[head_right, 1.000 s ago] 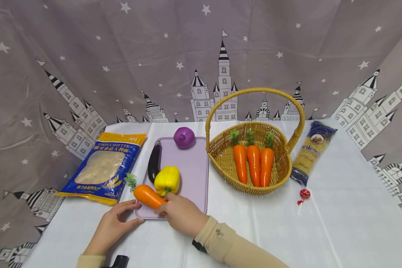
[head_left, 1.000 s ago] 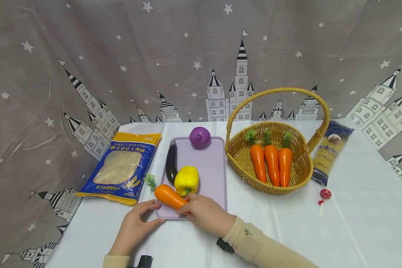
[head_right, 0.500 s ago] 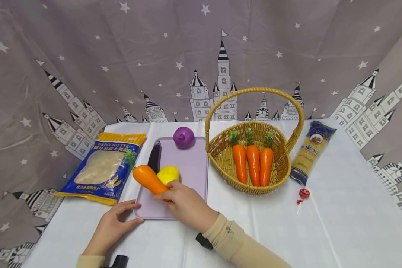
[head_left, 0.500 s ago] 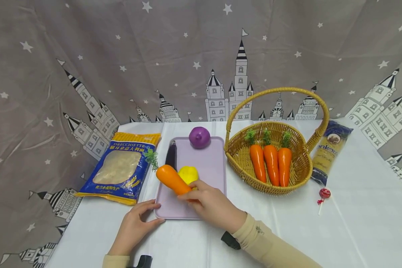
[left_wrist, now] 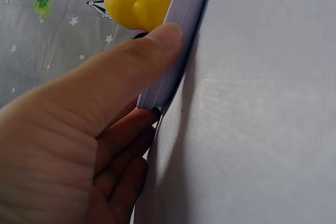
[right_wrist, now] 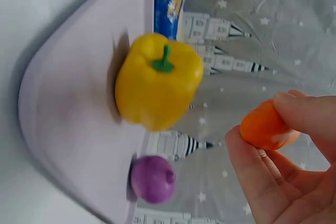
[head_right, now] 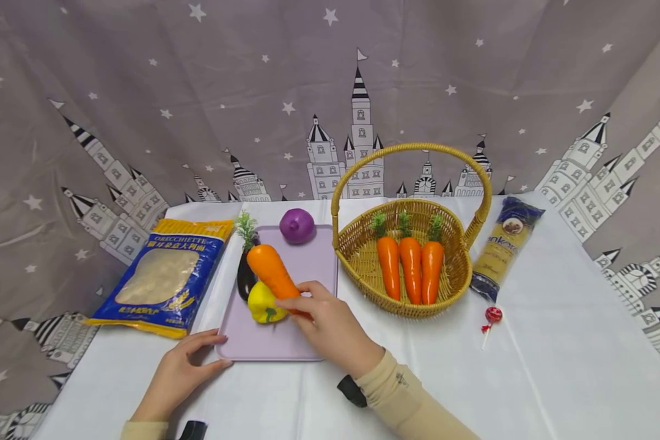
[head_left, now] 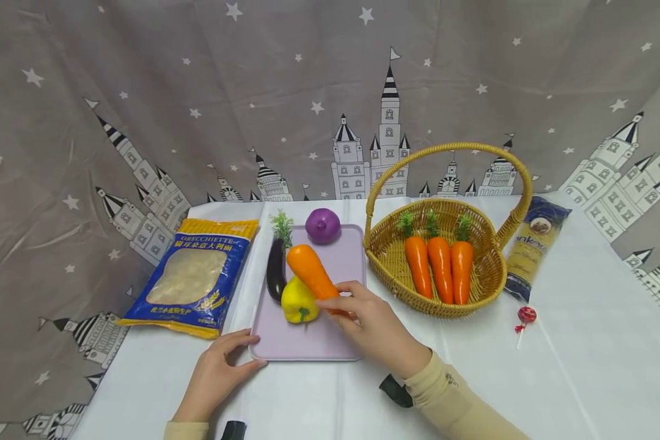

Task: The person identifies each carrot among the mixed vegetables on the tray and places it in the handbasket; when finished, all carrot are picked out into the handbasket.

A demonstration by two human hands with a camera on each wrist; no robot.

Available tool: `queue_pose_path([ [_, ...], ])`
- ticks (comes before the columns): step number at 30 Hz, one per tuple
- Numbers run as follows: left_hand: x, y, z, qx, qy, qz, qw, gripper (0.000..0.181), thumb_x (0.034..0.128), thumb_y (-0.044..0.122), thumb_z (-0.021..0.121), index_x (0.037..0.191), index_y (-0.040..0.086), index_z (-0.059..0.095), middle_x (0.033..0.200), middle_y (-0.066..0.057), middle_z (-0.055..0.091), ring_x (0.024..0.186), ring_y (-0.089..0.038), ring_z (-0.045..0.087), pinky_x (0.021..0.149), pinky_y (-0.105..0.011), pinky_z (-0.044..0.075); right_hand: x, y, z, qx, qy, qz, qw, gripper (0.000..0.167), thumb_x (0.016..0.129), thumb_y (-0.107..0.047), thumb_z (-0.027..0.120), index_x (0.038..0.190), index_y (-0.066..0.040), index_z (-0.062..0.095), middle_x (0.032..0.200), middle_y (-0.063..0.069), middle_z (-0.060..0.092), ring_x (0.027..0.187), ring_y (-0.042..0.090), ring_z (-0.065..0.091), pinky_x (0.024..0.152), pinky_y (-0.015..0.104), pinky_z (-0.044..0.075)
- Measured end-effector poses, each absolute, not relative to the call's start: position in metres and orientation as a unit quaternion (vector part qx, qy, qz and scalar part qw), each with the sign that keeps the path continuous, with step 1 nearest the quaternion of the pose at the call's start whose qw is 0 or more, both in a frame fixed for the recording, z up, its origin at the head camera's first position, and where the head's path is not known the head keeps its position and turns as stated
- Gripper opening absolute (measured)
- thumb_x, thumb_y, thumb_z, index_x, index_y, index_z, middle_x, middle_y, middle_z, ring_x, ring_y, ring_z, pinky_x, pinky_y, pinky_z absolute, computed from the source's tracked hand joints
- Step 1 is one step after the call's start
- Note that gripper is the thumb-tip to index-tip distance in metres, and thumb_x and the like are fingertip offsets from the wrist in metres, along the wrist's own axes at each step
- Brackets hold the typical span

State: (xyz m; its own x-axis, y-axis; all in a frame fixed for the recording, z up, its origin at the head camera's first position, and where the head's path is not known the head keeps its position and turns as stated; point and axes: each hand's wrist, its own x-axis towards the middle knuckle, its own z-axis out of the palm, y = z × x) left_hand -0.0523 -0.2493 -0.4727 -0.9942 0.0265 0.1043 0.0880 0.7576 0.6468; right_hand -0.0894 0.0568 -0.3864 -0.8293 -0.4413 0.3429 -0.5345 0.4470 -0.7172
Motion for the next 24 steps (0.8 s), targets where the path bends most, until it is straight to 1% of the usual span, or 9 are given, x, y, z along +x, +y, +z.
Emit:
queue_pose_path([
  [6,-0.053,-0.25,-0.476,-0.04,-0.936,-0.344,0.065,0.044,0.0642,0.018,0.09,0.104,0.011,0.073,0.119,-0.01,0.066,0.116,-0.033,0.057,0.101,-0.046,0.041,-0.09,0.078,-0.382,0.265,-0.845,0.457,0.083,0.037,0.083,0.003,0.072,0.115,-0.015,0.072,0.119,0.004,0.058,0.104,0.019,0.059,0.079,0.025,0.057],
  [9,-0.053,-0.25,-0.477,-0.041,-0.935,-0.345,0.069,0.044,0.0636,0.018,0.09,0.104,0.011,0.073,0.119,-0.009,0.066,0.115,-0.033,0.057,0.101,-0.045,0.041,-0.09,0.089,-0.38,0.247,-0.845,0.463,0.097,0.037,0.083,0.003,0.072,0.115,-0.015,0.072,0.121,0.005,0.057,0.107,0.021,0.059,0.08,0.025,0.057],
  [13,-0.053,-0.25,-0.476,-0.04,-0.936,-0.345,0.062,0.044,0.0641,0.017,0.09,0.104,0.011,0.073,0.119,-0.01,0.066,0.116,-0.033,0.057,0.101,-0.046,0.041,-0.09,0.104,-0.38,0.223,-0.847,0.467,0.122,0.035,0.082,0.001,0.074,0.114,-0.014,0.073,0.121,0.007,0.057,0.106,0.023,0.06,0.08,0.025,0.057],
  [18,-0.054,-0.25,-0.476,-0.032,-0.936,-0.346,0.052,0.044,0.0651,0.018,0.089,0.105,0.011,0.073,0.12,-0.011,0.065,0.117,-0.034,0.056,0.102,-0.047,0.041,-0.088,0.124,-0.384,0.192,-0.847,0.476,0.139,0.035,0.081,0.002,0.075,0.113,-0.012,0.073,0.122,0.009,0.056,0.108,0.025,0.059,0.08,0.025,0.057],
  [24,-0.054,-0.25,-0.475,-0.025,-0.937,-0.345,0.044,0.044,0.0662,0.02,0.089,0.106,0.011,0.073,0.121,-0.011,0.065,0.117,-0.034,0.055,0.103,-0.048,0.04,-0.088,0.146,-0.393,0.163,-0.864,0.443,0.174,0.035,0.08,0.003,0.076,0.112,-0.011,0.073,0.123,0.012,0.057,0.111,0.03,0.059,0.077,0.032,0.059],
])
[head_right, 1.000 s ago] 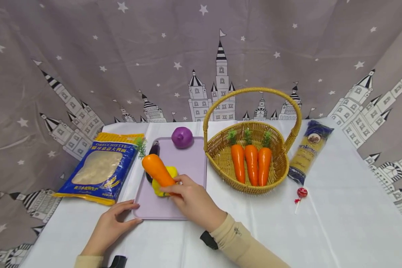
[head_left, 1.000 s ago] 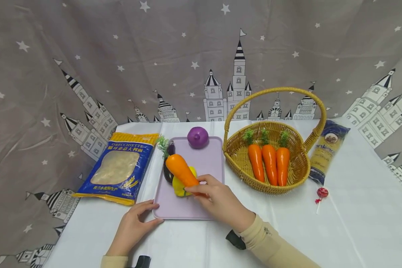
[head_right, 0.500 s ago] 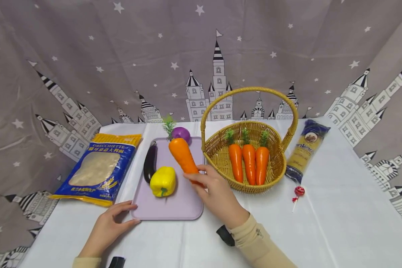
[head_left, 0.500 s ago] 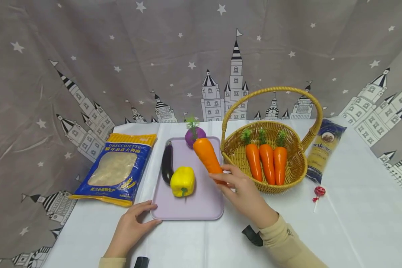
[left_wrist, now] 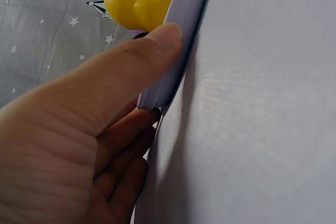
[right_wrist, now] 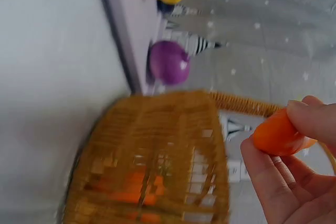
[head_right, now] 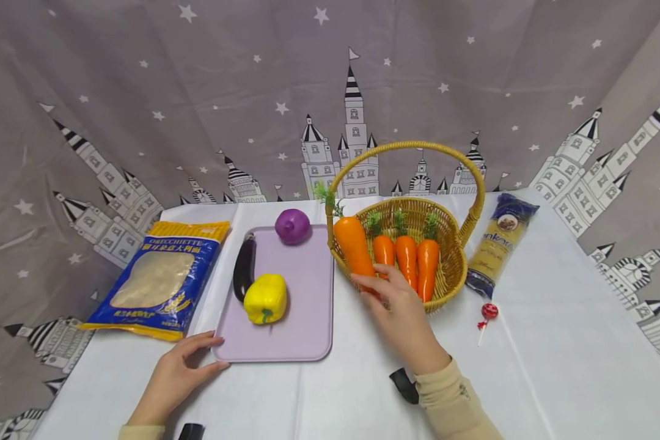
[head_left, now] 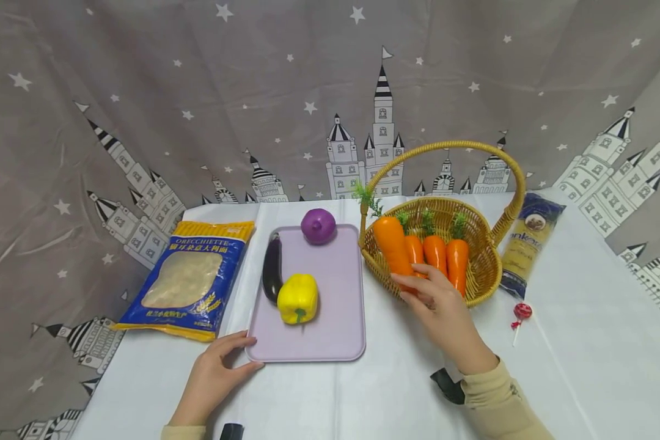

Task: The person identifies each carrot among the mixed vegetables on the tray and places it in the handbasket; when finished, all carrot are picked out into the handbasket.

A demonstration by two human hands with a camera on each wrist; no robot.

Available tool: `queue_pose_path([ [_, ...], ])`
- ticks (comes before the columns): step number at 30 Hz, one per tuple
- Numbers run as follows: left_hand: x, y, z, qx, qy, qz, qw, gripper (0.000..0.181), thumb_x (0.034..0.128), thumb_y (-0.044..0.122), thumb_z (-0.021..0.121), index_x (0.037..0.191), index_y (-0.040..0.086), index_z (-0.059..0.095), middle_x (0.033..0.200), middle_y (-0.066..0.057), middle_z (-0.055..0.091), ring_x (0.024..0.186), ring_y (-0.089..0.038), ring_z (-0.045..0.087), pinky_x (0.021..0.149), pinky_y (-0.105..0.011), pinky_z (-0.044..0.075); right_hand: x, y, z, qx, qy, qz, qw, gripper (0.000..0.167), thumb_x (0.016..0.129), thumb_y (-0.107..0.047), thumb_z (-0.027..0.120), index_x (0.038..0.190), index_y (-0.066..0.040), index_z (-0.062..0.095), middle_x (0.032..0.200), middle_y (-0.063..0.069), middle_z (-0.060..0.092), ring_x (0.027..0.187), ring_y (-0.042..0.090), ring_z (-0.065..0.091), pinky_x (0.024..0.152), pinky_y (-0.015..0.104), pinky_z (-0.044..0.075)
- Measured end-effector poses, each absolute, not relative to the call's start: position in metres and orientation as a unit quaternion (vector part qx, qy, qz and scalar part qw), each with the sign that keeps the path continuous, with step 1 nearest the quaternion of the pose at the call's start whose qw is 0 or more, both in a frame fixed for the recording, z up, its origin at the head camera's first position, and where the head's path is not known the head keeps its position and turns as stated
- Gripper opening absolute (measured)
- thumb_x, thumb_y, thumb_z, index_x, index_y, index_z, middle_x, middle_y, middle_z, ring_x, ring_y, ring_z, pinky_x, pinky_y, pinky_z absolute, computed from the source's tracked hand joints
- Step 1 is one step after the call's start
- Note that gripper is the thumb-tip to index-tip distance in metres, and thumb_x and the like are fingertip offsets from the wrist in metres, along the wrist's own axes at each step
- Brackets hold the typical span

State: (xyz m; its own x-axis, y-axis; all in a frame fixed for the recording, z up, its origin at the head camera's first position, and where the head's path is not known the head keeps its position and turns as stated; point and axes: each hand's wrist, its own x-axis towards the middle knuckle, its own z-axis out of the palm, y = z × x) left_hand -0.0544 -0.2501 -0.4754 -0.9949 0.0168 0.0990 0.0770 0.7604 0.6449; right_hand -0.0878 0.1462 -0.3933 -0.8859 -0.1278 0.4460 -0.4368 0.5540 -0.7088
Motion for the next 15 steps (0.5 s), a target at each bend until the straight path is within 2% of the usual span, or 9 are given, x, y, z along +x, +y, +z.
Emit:
queue_pose_path([
  [7,-0.055,-0.25,-0.473,-0.017,-0.938,-0.345,0.036,0.043,0.0675,0.021,0.088,0.106,0.01,0.072,0.122,-0.013,0.064,0.119,-0.035,0.054,0.104,-0.051,0.039,-0.092,0.165,-0.398,0.144,-0.872,0.432,0.182,0.036,0.08,0.006,0.073,0.114,-0.007,0.071,0.124,0.018,0.055,0.111,0.035,0.057,0.076,0.038,0.059],
  [15,-0.055,-0.249,-0.473,-0.018,-0.936,-0.349,0.035,0.044,0.0671,0.02,0.088,0.107,0.01,0.072,0.122,-0.012,0.064,0.119,-0.035,0.054,0.104,-0.05,0.039,-0.097,0.182,-0.401,0.114,-0.892,0.39,0.196,0.037,0.082,0.001,0.074,0.117,-0.006,0.069,0.121,0.019,0.056,0.112,0.034,0.055,0.073,0.045,0.058],
])
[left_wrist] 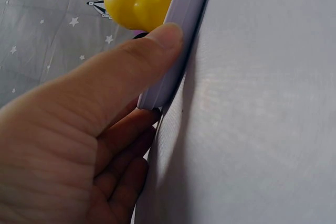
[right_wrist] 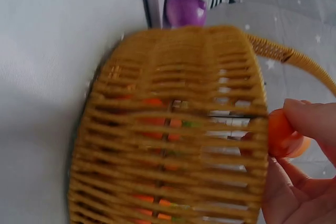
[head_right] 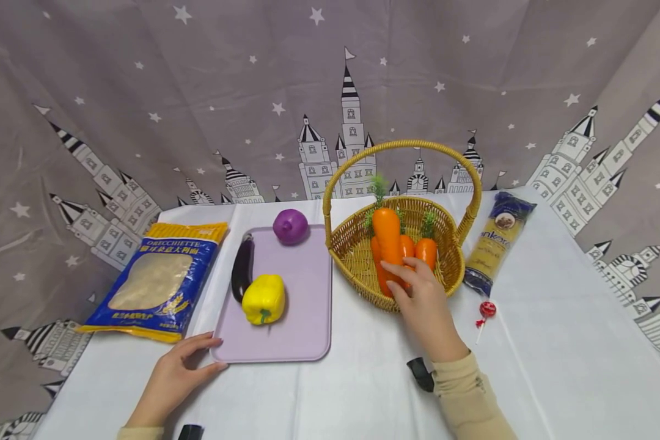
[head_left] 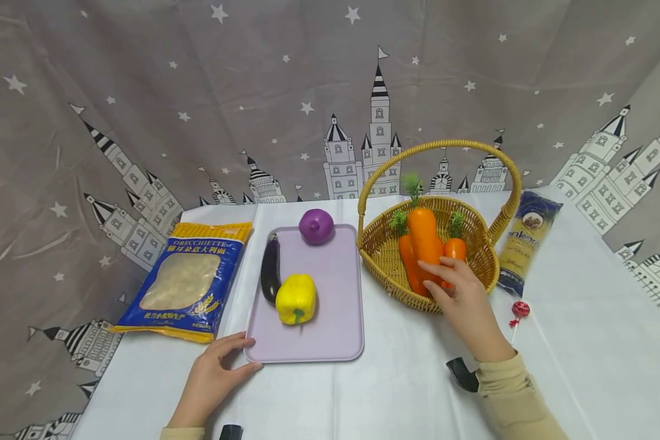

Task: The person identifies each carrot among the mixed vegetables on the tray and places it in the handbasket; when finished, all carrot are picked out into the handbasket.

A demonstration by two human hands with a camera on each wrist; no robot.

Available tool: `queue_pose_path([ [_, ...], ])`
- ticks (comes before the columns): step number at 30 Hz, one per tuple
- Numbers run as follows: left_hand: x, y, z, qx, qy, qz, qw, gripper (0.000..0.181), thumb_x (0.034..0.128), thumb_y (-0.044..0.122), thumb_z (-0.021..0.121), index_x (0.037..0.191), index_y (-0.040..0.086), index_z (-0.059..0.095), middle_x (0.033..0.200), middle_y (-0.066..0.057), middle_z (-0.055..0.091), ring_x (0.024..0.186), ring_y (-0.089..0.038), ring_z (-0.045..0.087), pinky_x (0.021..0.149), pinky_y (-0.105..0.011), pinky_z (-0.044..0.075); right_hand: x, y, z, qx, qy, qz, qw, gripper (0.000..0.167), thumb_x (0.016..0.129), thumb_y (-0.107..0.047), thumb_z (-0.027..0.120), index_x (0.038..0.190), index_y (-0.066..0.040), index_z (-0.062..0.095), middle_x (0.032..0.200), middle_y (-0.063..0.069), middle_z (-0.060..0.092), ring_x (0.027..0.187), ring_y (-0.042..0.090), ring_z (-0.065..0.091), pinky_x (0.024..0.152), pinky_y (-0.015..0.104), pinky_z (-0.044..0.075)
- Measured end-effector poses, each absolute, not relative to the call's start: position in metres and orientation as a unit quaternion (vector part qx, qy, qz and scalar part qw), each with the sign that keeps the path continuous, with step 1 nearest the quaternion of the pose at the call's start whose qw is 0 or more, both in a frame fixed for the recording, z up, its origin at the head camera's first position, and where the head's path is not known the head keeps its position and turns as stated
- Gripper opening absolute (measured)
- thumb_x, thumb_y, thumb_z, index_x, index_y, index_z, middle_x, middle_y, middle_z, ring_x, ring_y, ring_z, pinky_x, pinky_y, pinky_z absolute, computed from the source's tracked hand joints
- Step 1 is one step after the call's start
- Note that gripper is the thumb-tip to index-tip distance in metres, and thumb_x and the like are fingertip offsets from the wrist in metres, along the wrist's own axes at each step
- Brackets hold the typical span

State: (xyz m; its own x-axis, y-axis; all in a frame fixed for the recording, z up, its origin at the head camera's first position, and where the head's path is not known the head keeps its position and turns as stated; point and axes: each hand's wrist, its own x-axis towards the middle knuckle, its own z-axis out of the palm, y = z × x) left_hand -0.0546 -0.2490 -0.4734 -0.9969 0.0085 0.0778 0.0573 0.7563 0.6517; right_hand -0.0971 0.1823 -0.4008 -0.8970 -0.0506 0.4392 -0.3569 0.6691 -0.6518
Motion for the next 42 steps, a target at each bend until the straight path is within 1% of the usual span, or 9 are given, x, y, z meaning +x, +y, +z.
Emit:
queue_pose_path([
  [3,-0.054,-0.249,-0.473,-0.017,-0.937,-0.348,0.033,0.044,0.0673,0.02,0.088,0.107,0.01,0.072,0.122,-0.012,0.064,0.119,-0.035,0.053,0.104,-0.05,0.039,-0.099,0.186,-0.402,0.098,-0.901,0.379,0.185,0.036,0.083,-0.001,0.074,0.118,-0.006,0.068,0.118,0.019,0.056,0.106,0.033,0.056,0.07,0.042,0.055],
  [5,-0.055,-0.249,-0.473,-0.015,-0.937,-0.348,0.03,0.044,0.0677,0.02,0.088,0.107,0.01,0.072,0.123,-0.013,0.064,0.12,-0.035,0.053,0.104,-0.051,0.039,-0.1,0.187,-0.402,0.088,-0.907,0.374,0.173,0.036,0.083,-0.003,0.074,0.119,-0.006,0.068,0.116,0.019,0.057,0.098,0.031,0.057,0.067,0.039,0.051],
  [8,-0.055,-0.248,-0.472,-0.014,-0.937,-0.347,0.027,0.044,0.0682,0.021,0.088,0.108,0.01,0.072,0.123,-0.013,0.064,0.12,-0.035,0.053,0.104,-0.051,0.039,-0.102,0.187,-0.402,0.075,-0.915,0.367,0.149,0.036,0.085,-0.006,0.073,0.12,-0.006,0.067,0.114,0.019,0.057,0.093,0.029,0.056,0.067,0.038,0.047],
  [17,-0.054,-0.247,-0.47,-0.01,-0.937,-0.349,0.019,0.045,0.0693,0.024,0.087,0.109,0.01,0.072,0.125,-0.013,0.063,0.121,-0.035,0.052,0.105,-0.051,0.038,-0.112,0.186,-0.395,0.053,-0.946,0.31,0.077,0.034,0.088,-0.009,0.07,0.121,-0.003,0.066,0.105,0.021,0.059,0.089,0.032,0.056,0.073,0.044,0.049],
  [21,-0.054,-0.247,-0.47,-0.01,-0.937,-0.349,0.019,0.045,0.0695,0.024,0.087,0.109,0.01,0.072,0.125,-0.013,0.063,0.121,-0.035,0.052,0.105,-0.051,0.038,-0.116,0.185,-0.395,0.049,-0.953,0.293,0.062,0.033,0.087,-0.007,0.069,0.119,-0.001,0.067,0.103,0.023,0.059,0.088,0.033,0.056,0.074,0.047,0.051],
  [27,-0.053,-0.247,-0.471,-0.018,-0.937,-0.348,0.034,0.043,0.0673,0.017,0.088,0.107,0.009,0.072,0.122,-0.013,0.064,0.119,-0.035,0.054,0.103,-0.049,0.04,-0.12,0.184,-0.398,0.046,-0.957,0.28,0.052,0.032,0.086,-0.008,0.068,0.118,-0.001,0.068,0.102,0.023,0.059,0.086,0.032,0.055,0.071,0.047,0.05],
  [32,-0.054,-0.247,-0.471,-0.023,-0.938,-0.344,0.039,0.043,0.067,0.017,0.088,0.106,0.009,0.072,0.122,-0.013,0.064,0.118,-0.035,0.054,0.102,-0.05,0.041,-0.122,0.183,-0.398,0.052,-0.959,0.273,0.046,0.032,0.087,-0.008,0.068,0.118,-0.002,0.068,0.105,0.023,0.061,0.088,0.033,0.056,0.069,0.046,0.05],
  [38,-0.055,-0.248,-0.47,-0.015,-0.938,-0.344,0.025,0.043,0.0682,0.018,0.087,0.108,0.009,0.072,0.123,-0.014,0.063,0.12,-0.036,0.053,0.104,-0.051,0.039,-0.123,0.182,-0.397,0.058,-0.963,0.263,0.032,0.03,0.089,-0.009,0.066,0.118,-0.002,0.068,0.106,0.024,0.062,0.081,0.03,0.056,0.064,0.041,0.048],
  [42,-0.055,-0.247,-0.47,-0.009,-0.939,-0.345,0.014,0.044,0.0691,0.02,0.087,0.109,0.009,0.072,0.124,-0.014,0.063,0.121,-0.036,0.052,0.105,-0.051,0.039,-0.123,0.182,-0.397,0.062,-0.965,0.254,0.018,0.027,0.09,-0.009,0.064,0.116,-0.001,0.068,0.103,0.023,0.063,0.079,0.029,0.056,0.064,0.042,0.049],
])
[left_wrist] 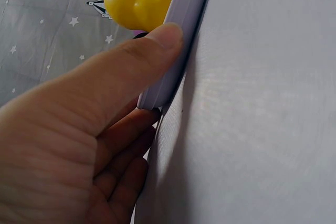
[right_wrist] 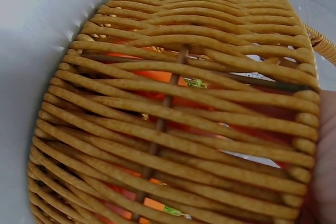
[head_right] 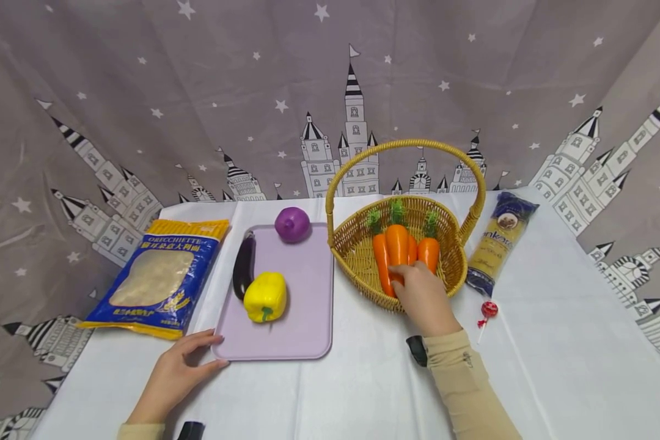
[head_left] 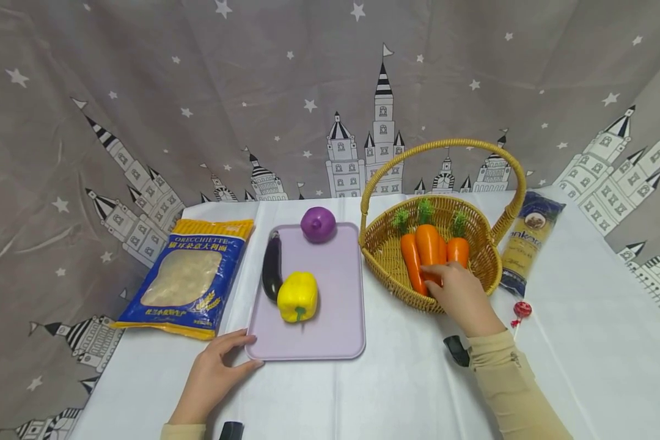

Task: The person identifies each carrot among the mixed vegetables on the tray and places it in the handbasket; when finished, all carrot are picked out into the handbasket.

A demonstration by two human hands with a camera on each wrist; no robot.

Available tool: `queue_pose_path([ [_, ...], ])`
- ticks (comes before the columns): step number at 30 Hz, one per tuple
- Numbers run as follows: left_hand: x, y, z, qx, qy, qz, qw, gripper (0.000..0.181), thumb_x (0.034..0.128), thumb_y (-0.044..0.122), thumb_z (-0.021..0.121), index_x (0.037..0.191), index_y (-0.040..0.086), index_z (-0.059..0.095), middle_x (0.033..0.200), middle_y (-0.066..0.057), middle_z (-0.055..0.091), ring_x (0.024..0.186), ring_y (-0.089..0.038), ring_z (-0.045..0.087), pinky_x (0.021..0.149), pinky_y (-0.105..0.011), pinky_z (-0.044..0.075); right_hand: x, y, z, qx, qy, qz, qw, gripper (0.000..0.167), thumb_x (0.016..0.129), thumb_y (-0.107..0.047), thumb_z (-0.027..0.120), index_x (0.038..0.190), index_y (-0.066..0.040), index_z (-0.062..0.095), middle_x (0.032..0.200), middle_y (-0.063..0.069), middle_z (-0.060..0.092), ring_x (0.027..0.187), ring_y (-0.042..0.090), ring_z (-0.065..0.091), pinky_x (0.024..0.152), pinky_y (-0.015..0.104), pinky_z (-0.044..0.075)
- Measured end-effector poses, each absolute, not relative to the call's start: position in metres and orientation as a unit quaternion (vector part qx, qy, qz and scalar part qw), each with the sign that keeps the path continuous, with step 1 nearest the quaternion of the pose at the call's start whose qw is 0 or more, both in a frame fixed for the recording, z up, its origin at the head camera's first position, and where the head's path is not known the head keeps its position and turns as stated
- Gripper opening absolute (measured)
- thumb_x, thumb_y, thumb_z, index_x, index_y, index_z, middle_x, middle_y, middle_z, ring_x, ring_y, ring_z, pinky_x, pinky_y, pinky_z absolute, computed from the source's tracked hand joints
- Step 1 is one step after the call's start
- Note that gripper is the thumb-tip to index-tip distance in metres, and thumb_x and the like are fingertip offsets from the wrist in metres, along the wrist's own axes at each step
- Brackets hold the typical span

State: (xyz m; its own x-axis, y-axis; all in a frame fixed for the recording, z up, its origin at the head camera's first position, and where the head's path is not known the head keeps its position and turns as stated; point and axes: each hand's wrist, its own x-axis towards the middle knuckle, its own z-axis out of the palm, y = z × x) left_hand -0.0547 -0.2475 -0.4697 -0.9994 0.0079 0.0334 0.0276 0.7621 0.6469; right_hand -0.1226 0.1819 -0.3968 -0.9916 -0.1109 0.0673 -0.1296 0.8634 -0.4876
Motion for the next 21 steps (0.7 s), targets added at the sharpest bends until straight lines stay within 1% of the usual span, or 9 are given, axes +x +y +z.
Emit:
queue_pose_path([
  [6,-0.055,-0.245,-0.472,-0.016,-0.937,-0.347,0.024,0.044,0.0684,0.019,0.087,0.108,0.009,0.072,0.123,-0.013,0.063,0.119,-0.036,0.053,0.104,-0.051,0.039,-0.125,0.184,-0.397,0.072,-0.967,0.243,0.008,0.025,0.092,-0.01,0.062,0.115,-0.001,0.068,0.101,0.021,0.064,0.082,0.029,0.057,0.067,0.043,0.05],
  [11,-0.056,-0.245,-0.475,-0.036,-0.939,-0.339,0.052,0.043,0.0664,0.019,0.089,0.105,0.01,0.073,0.12,-0.012,0.065,0.115,-0.034,0.056,0.101,-0.05,0.042,-0.125,0.186,-0.397,0.077,-0.969,0.234,0.004,0.027,0.093,-0.01,0.06,0.118,-0.002,0.068,0.106,0.022,0.065,0.084,0.03,0.058,0.068,0.044,0.05],
  [13,-0.056,-0.245,-0.476,-0.043,-0.939,-0.337,0.061,0.043,0.0656,0.019,0.089,0.105,0.01,0.073,0.119,-0.011,0.066,0.114,-0.033,0.057,0.1,-0.048,0.042,-0.123,0.187,-0.397,0.073,-0.969,0.234,0.009,0.029,0.093,-0.011,0.061,0.12,-0.002,0.066,0.11,0.023,0.065,0.088,0.033,0.06,0.07,0.046,0.051],
  [14,-0.056,-0.245,-0.477,-0.043,-0.938,-0.34,0.062,0.043,0.0655,0.018,0.089,0.104,0.01,0.073,0.118,-0.011,0.066,0.114,-0.034,0.057,0.1,-0.048,0.042,-0.122,0.187,-0.397,0.067,-0.969,0.237,0.011,0.031,0.093,-0.012,0.061,0.122,-0.002,0.065,0.111,0.024,0.064,0.087,0.033,0.059,0.069,0.047,0.051],
  [17,-0.056,-0.245,-0.477,-0.04,-0.938,-0.34,0.055,0.043,0.0662,0.019,0.089,0.105,0.011,0.073,0.12,-0.011,0.066,0.116,-0.033,0.056,0.1,-0.048,0.042,-0.118,0.188,-0.396,0.052,-0.967,0.246,0.034,0.036,0.092,-0.016,0.063,0.125,-0.002,0.062,0.117,0.025,0.06,0.094,0.039,0.06,0.075,0.054,0.052],
  [20,-0.057,-0.245,-0.475,-0.033,-0.94,-0.336,0.038,0.044,0.0681,0.019,0.088,0.107,0.009,0.072,0.122,-0.013,0.064,0.118,-0.036,0.054,0.102,-0.051,0.041,-0.112,0.187,-0.393,0.059,-0.961,0.257,0.084,0.039,0.09,-0.017,0.066,0.126,-0.002,0.06,0.12,0.026,0.057,0.098,0.042,0.059,0.081,0.058,0.05],
  [21,-0.057,-0.245,-0.473,-0.033,-0.942,-0.331,0.033,0.044,0.0688,0.02,0.087,0.108,0.009,0.072,0.123,-0.014,0.064,0.118,-0.036,0.054,0.102,-0.052,0.04,-0.11,0.187,-0.392,0.066,-0.958,0.26,0.103,0.039,0.09,-0.017,0.066,0.126,-0.002,0.061,0.122,0.026,0.056,0.102,0.044,0.057,0.085,0.06,0.048],
])
